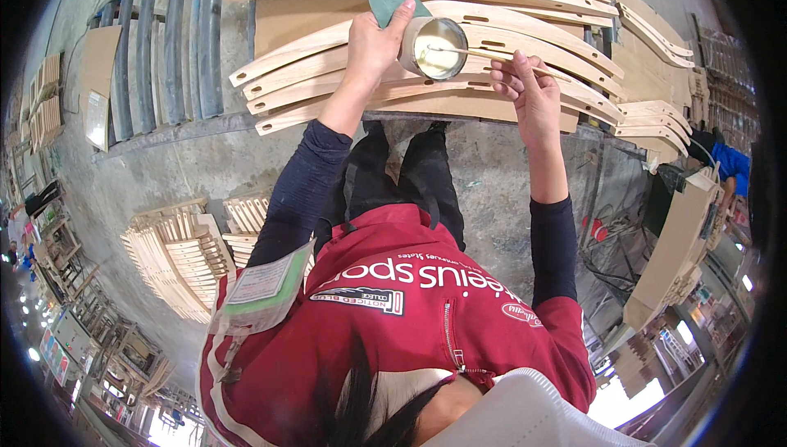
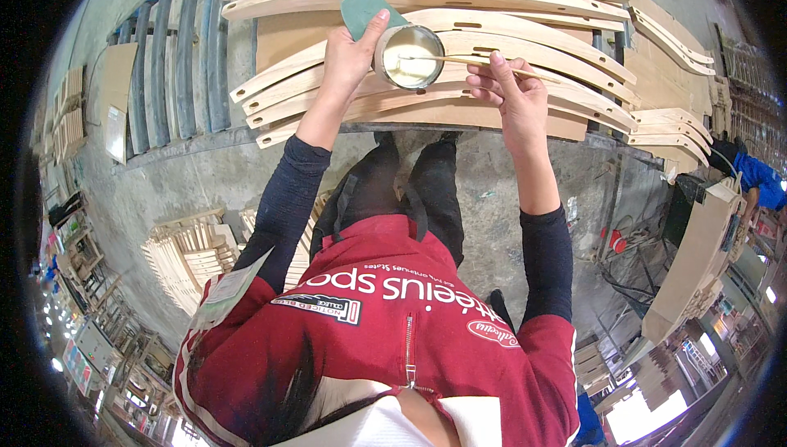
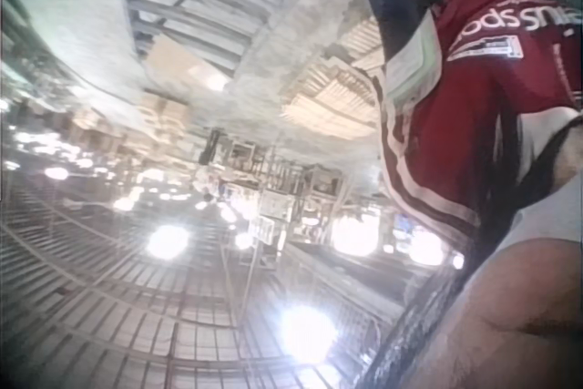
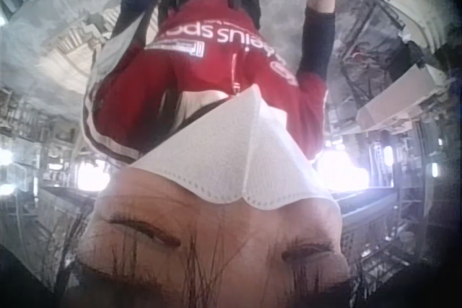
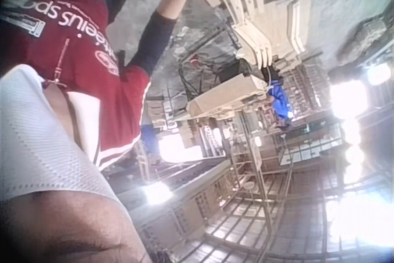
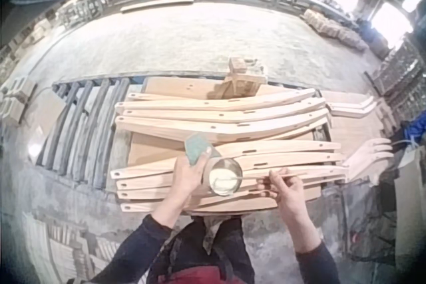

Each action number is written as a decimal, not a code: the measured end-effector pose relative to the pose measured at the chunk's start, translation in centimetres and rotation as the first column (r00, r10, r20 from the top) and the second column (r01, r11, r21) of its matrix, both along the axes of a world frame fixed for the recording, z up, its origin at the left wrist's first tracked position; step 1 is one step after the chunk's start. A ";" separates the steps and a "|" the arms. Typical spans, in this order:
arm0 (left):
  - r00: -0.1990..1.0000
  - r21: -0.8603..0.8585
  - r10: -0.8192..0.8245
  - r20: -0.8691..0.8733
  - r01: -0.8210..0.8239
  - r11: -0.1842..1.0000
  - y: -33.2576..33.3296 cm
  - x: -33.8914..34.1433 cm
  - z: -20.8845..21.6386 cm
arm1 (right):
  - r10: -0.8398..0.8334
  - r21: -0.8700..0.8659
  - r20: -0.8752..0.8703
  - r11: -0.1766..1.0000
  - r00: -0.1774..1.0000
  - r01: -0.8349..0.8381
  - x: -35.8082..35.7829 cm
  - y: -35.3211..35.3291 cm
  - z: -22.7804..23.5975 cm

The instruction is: The person arranges curved wooden chair parts on a metal rack, then uses a brush to apply a white liquid from a small container into the pre-drilled holes of the parts. The person handles the parts one at a time and applies the liquid to multiple pieces.

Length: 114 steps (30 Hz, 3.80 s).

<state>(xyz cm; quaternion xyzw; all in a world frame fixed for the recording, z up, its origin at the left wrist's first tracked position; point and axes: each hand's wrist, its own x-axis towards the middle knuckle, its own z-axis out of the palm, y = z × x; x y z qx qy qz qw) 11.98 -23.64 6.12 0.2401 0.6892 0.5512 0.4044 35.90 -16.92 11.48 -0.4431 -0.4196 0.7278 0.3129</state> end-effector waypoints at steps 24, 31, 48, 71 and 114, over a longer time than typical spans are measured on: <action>0.995 -0.049 0.092 0.045 -0.090 0.995 -4.2 -1.7 -0.7 | -0.310 0.621 0.218 0.776 0.925 0.113 -1.2 6.2 -7.0; 0.993 -0.128 0.070 0.096 -0.057 0.990 -4.7 -2.1 0.2 | -0.402 0.807 0.520 0.519 0.753 -0.281 -2.0 6.3 -7.2; 0.990 -0.079 0.134 0.049 -0.130 0.988 -5.3 -2.7 0.1 | -0.278 0.812 0.470 0.509 0.838 -0.286 -3.4 5.3 -6.3; 0.957 0.071 0.269 -0.108 -0.262 0.962 -1.6 -0.7 2.5 | -0.005 0.538 0.056 0.843 0.998 -0.026 0.9 5.1 4.4; 0.998 -0.023 -0.031 -0.062 0.030 0.999 14.6 -7.4 -0.4 | -0.104 -0.057 0.120 0.992 0.987 0.111 -8.4 13.1 0.6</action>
